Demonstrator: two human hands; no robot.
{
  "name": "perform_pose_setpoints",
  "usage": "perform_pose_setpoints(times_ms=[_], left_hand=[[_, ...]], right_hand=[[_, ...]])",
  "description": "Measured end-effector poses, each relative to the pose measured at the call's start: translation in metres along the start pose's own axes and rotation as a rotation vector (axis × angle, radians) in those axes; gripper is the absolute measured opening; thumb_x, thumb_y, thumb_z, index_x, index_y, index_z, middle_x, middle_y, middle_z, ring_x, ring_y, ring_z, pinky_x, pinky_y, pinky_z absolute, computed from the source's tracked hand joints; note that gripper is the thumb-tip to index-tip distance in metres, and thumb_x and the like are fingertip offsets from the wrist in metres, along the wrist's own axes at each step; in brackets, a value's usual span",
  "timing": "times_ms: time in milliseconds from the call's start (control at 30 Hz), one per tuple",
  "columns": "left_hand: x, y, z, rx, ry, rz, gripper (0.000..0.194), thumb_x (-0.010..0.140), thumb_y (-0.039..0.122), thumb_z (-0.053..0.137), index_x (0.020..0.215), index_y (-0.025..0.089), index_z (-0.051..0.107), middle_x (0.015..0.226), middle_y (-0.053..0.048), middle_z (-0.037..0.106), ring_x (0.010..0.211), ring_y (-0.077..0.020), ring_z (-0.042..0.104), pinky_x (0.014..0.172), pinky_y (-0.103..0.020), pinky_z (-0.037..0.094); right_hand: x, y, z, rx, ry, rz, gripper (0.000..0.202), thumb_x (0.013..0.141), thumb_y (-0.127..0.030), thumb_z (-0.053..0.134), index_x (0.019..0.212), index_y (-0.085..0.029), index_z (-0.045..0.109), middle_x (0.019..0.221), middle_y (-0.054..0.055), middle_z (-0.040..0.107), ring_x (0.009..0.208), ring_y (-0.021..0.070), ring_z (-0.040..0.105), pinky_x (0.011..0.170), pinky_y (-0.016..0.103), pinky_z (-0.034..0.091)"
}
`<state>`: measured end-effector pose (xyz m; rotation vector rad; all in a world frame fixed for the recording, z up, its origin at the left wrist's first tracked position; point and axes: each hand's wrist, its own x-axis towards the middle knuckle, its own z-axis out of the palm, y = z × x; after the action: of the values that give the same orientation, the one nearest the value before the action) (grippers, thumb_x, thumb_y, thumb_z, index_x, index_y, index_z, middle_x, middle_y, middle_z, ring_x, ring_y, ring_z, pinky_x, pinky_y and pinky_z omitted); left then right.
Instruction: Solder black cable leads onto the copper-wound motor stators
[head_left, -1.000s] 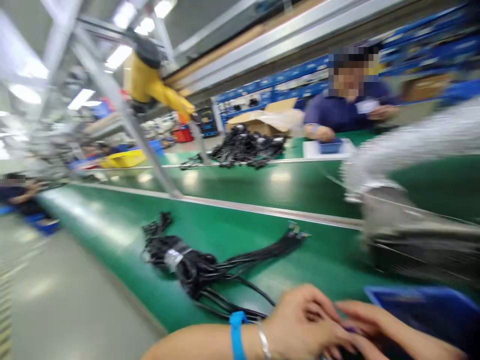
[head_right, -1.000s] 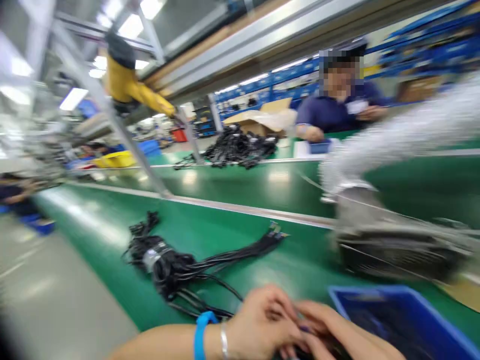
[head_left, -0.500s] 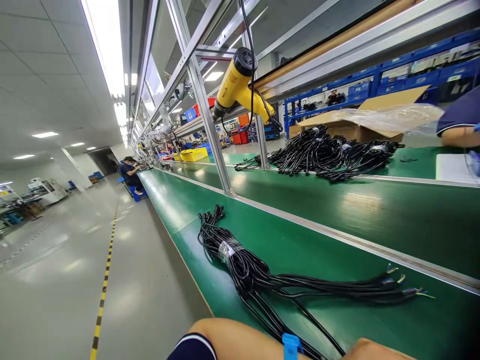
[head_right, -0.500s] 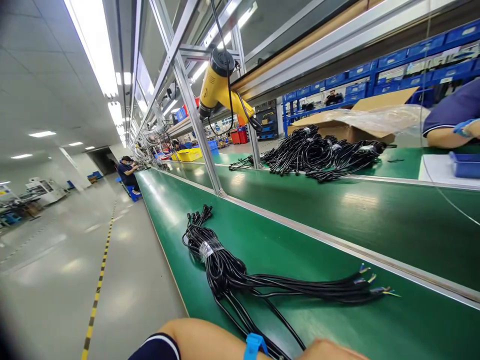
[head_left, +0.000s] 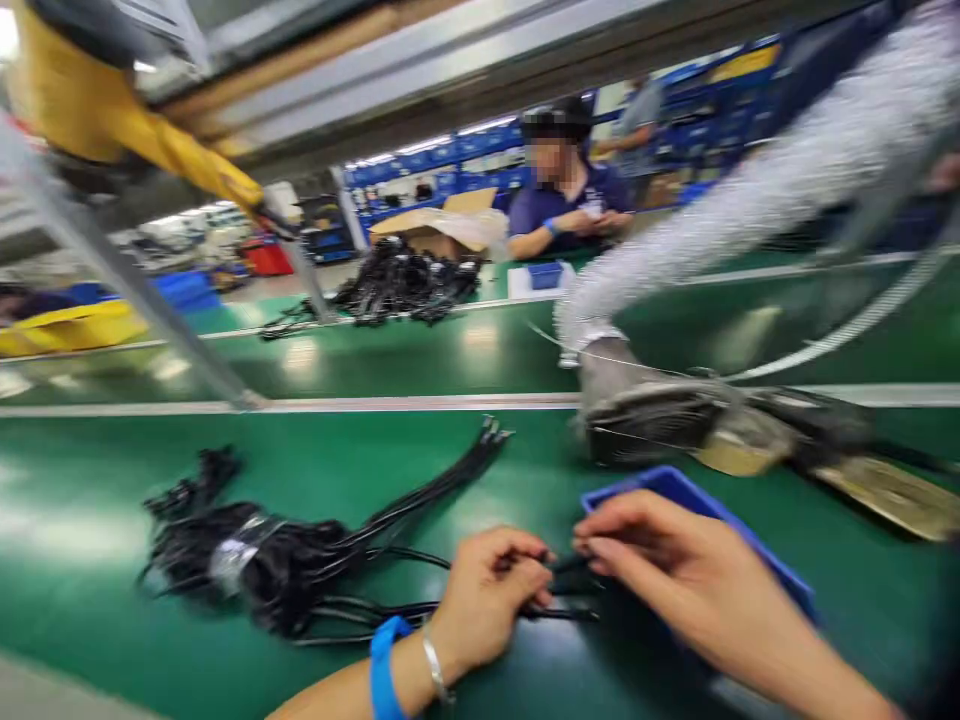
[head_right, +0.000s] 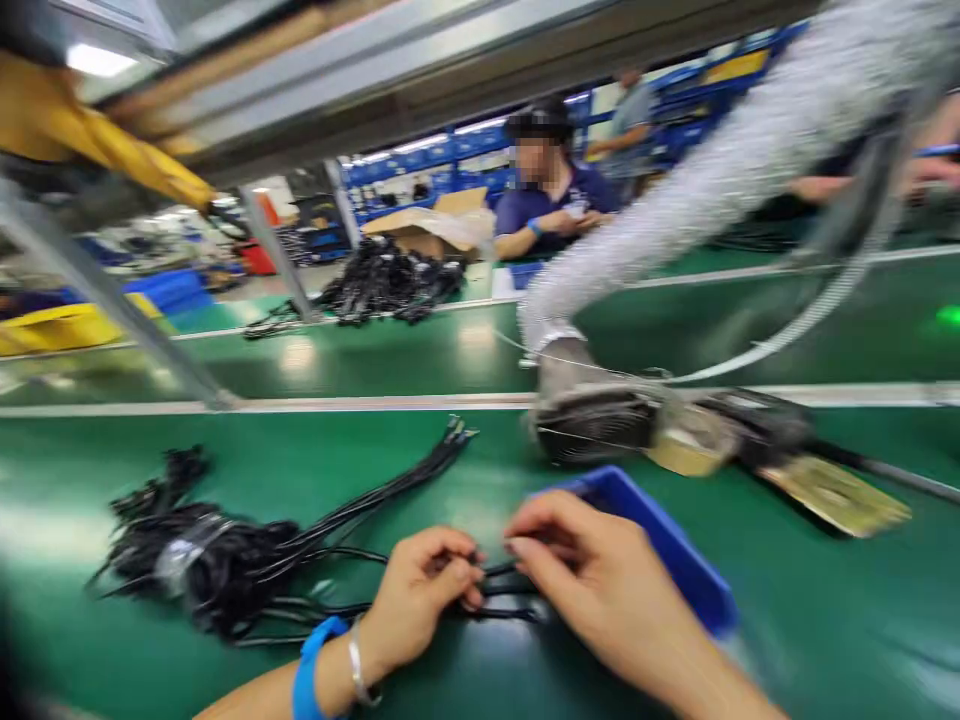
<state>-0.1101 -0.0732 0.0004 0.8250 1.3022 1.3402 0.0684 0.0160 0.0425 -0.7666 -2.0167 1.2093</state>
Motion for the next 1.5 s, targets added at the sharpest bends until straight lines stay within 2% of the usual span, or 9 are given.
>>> perform_pose_setpoints(times_ms=[133, 267, 600, 800, 933, 1100, 1233, 1367, 1500], left_hand=[[0.004, 0.001, -0.008, 0.021, -0.091, 0.037, 0.043, 0.072, 0.052, 0.077, 0.082, 0.013, 0.063, 0.067, -0.002, 0.065, 0.055, -0.0113, 0.061, 0.057, -0.022, 0.049], [0.001, -0.004, -0.008, 0.036, -0.104, 0.054, 0.037, 0.075, 0.048, 0.075, 0.082, 0.013, 0.063, 0.069, -0.002, 0.065, 0.056, -0.0114, 0.062, 0.057, -0.022, 0.049], [0.0, -0.002, -0.006, 0.076, -0.119, 0.093, 0.035, 0.077, 0.046, 0.074, 0.081, 0.013, 0.063, 0.068, -0.001, 0.059, 0.057, -0.0112, 0.06, 0.056, -0.022, 0.048], [0.003, -0.013, -0.008, 0.068, -0.143, 0.107, 0.037, 0.077, 0.048, 0.073, 0.083, 0.014, 0.058, 0.063, 0.0, 0.06, 0.055, -0.0103, 0.057, 0.056, -0.021, 0.045], [0.006, -0.02, -0.008, 0.017, -0.171, 0.13, 0.042, 0.075, 0.052, 0.074, 0.08, 0.015, 0.054, 0.06, 0.0, 0.058, 0.052, -0.0095, 0.055, 0.052, -0.02, 0.042], [0.0, -0.02, -0.005, -0.031, -0.16, 0.127, 0.045, 0.071, 0.046, 0.079, 0.08, 0.018, 0.045, 0.062, 0.003, 0.057, 0.053, -0.0089, 0.053, 0.055, -0.021, 0.041], [-0.009, -0.003, -0.001, 0.34, -0.192, 0.146, 0.034, 0.07, 0.042, 0.08, 0.074, 0.017, 0.059, 0.069, -0.002, 0.065, 0.063, -0.0136, 0.059, 0.062, -0.023, 0.043], [-0.003, 0.034, -0.005, 0.848, -0.318, 0.277, 0.017, 0.078, 0.036, 0.074, 0.088, 0.021, 0.073, 0.104, -0.007, 0.072, 0.098, -0.0232, 0.064, 0.089, -0.031, 0.046], [0.036, 0.057, -0.016, 1.423, -0.01, 0.314, 0.018, 0.087, 0.021, 0.06, 0.102, 0.016, 0.07, 0.107, -0.012, 0.068, 0.103, -0.0273, 0.06, 0.095, -0.038, 0.043]], right_hand=[[0.001, -0.01, 0.011, 0.064, -0.025, 0.02, 0.008, 0.088, -0.025, 0.057, 0.087, -0.019, 0.063, 0.079, 0.002, 0.068, 0.069, 0.0142, 0.065, 0.064, 0.022, 0.054], [0.001, -0.01, 0.018, 0.103, 0.014, -0.024, 0.007, 0.087, -0.023, 0.057, 0.089, -0.019, 0.063, 0.081, 0.002, 0.068, 0.071, 0.0126, 0.065, 0.066, 0.02, 0.054], [0.001, -0.009, 0.016, -0.002, -0.022, -0.045, 0.005, 0.087, -0.019, 0.057, 0.086, -0.018, 0.062, 0.077, -0.001, 0.066, 0.068, 0.0112, 0.06, 0.065, 0.02, 0.049], [0.001, -0.012, 0.009, -0.065, -0.041, -0.048, 0.007, 0.086, -0.019, 0.056, 0.09, -0.019, 0.062, 0.079, 0.0, 0.067, 0.069, 0.0125, 0.062, 0.064, 0.02, 0.05], [0.0, -0.008, 0.015, -0.064, -0.123, -0.04, 0.016, 0.083, -0.013, 0.055, 0.095, -0.02, 0.062, 0.086, 0.0, 0.07, 0.08, 0.0147, 0.067, 0.074, 0.022, 0.051], [-0.005, -0.008, 0.026, -0.183, -0.228, 0.014, 0.02, 0.078, -0.008, 0.054, 0.089, -0.021, 0.064, 0.075, -0.003, 0.067, 0.064, 0.0129, 0.062, 0.06, 0.021, 0.045], [-0.006, -0.009, 0.005, -0.29, -0.288, -0.011, 0.024, 0.078, -0.005, 0.054, 0.088, -0.024, 0.065, 0.08, -0.004, 0.068, 0.072, 0.0141, 0.063, 0.066, 0.021, 0.044], [0.003, 0.002, -0.034, -0.566, -0.258, 0.035, 0.021, 0.083, -0.008, 0.051, 0.081, -0.023, 0.065, 0.078, -0.002, 0.068, 0.072, 0.0181, 0.063, 0.067, 0.026, 0.043], [0.012, 0.02, -0.043, -0.841, -0.292, 0.118, 0.017, 0.08, -0.009, 0.057, 0.087, -0.019, 0.069, 0.088, 0.008, 0.07, 0.085, 0.027, 0.066, 0.073, 0.033, 0.045]])
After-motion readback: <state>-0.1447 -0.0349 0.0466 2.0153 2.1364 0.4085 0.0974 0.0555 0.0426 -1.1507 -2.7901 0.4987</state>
